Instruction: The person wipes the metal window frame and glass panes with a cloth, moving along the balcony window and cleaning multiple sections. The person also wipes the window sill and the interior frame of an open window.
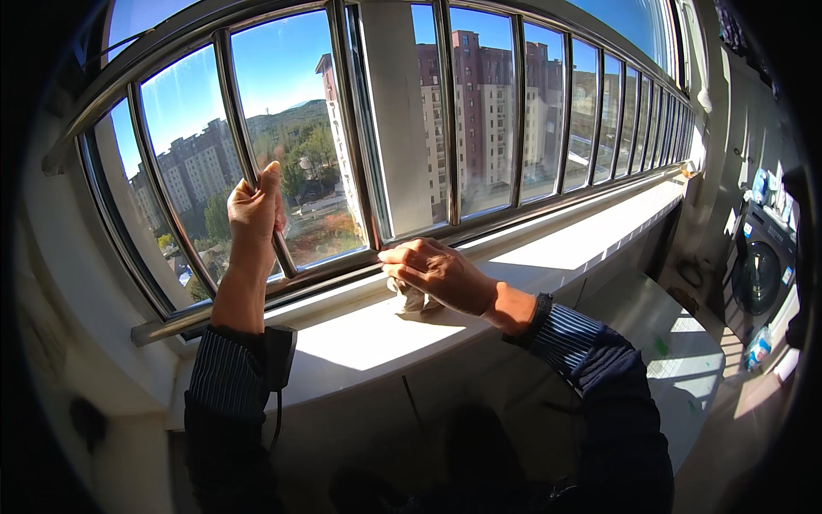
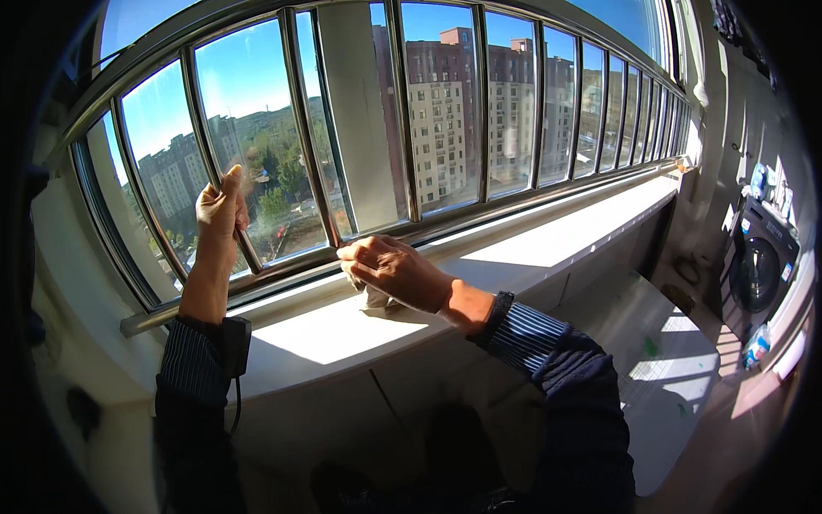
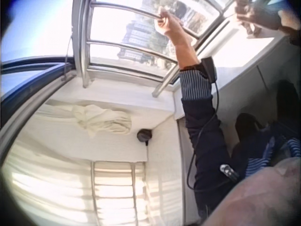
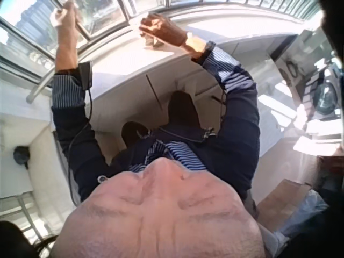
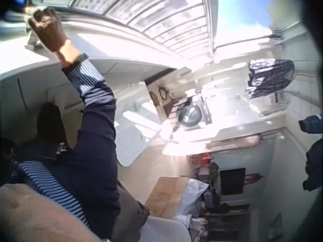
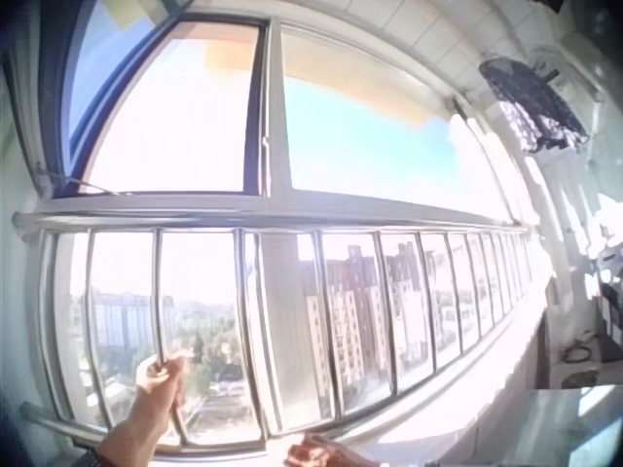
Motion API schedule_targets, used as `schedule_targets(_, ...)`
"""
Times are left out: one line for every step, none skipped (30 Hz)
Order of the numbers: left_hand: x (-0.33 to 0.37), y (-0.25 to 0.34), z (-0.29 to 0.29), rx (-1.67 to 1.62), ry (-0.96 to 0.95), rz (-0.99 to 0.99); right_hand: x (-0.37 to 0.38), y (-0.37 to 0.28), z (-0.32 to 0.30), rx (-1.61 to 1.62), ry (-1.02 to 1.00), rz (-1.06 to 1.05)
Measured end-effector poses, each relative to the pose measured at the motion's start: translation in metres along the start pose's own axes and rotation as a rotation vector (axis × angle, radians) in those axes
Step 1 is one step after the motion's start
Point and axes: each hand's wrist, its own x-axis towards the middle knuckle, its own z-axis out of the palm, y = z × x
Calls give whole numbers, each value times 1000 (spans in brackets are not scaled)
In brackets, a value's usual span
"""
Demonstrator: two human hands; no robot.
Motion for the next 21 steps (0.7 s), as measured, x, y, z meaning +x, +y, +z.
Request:
schedule_targets(0, -1, 0, 7, -5, 15, -21, 7, -17, 35, -93, 116)
schedule_targets(0, -1, 0, 2, -13, 33, -40, 16, -37, 39, -145, 152)
schedule_targets(0, -1, 0, 27, 11, 28, -56, 21, -50, -5, -186, 274)
schedule_targets(-1, -1, 1, 18, 17, 28, -72, 29, -64, 59, -61, 376)
schedule_targets(-1, -1, 2, 9, 21, 30, -91, 31, -78, 133, 21, 599)
schedule_targets(-1, -1, 3, -2, 21, 45, -107, 40, -84, 127, 71, 834)
schedule_targets(-2, 0, 3, -20, 35, 44, -124, 53, -89, 234, 190, 912)
schedule_targets(-2, 0, 4, -8, 37, 45, -148, 60, -99, 143, 167, 959)
schedule_targets(-3, 0, 5, 6, 40, 50, -169, 71, -100, 209, 175, 1137)
schedule_targets(-3, 1, 5, 17, 46, 56, -192, 81, -103, 16, 77, 1207)
schedule_targets(-3, 0, 5, 18, 51, 59, -211, 95, -105, -34, -5, 1280)
schedule_targets(-3, 0, 4, 18, 52, 61, -228, 106, -105, -162, -110, 1386)
schedule_targets(-3, -1, 4, 12, 39, 69, -243, 113, -104, -312, -156, 1361)
schedule_targets(-2, -2, 3, 17, 34, 53, -254, 119, -106, -502, -211, 1412)
schedule_targets(-1, -3, 2, 25, 40, 41, -260, 126, -112, -502, -318, 1473)
schedule_targets(0, -5, 1, 25, 23, 56, -261, 130, -114, -362, -259, 1458)
schedule_targets(2, -6, -1, 57, 23, 56, -258, 130, -117, -230, -219, 1453)
schedule_targets(3, -7, -2, 44, 18, 70, -250, 129, -117, -111, -167, 1462)
schedule_targets(3, -9, -3, 57, 11, 101, -238, 125, -115, -23, -278, 1428)
schedule_targets(4, -11, -4, 52, 16, 94, -221, 123, -111, 68, -490, 1467)
schedule_targets(5, -12, -5, 50, 13, 103, -206, 106, -101, -9, -586, 1385)
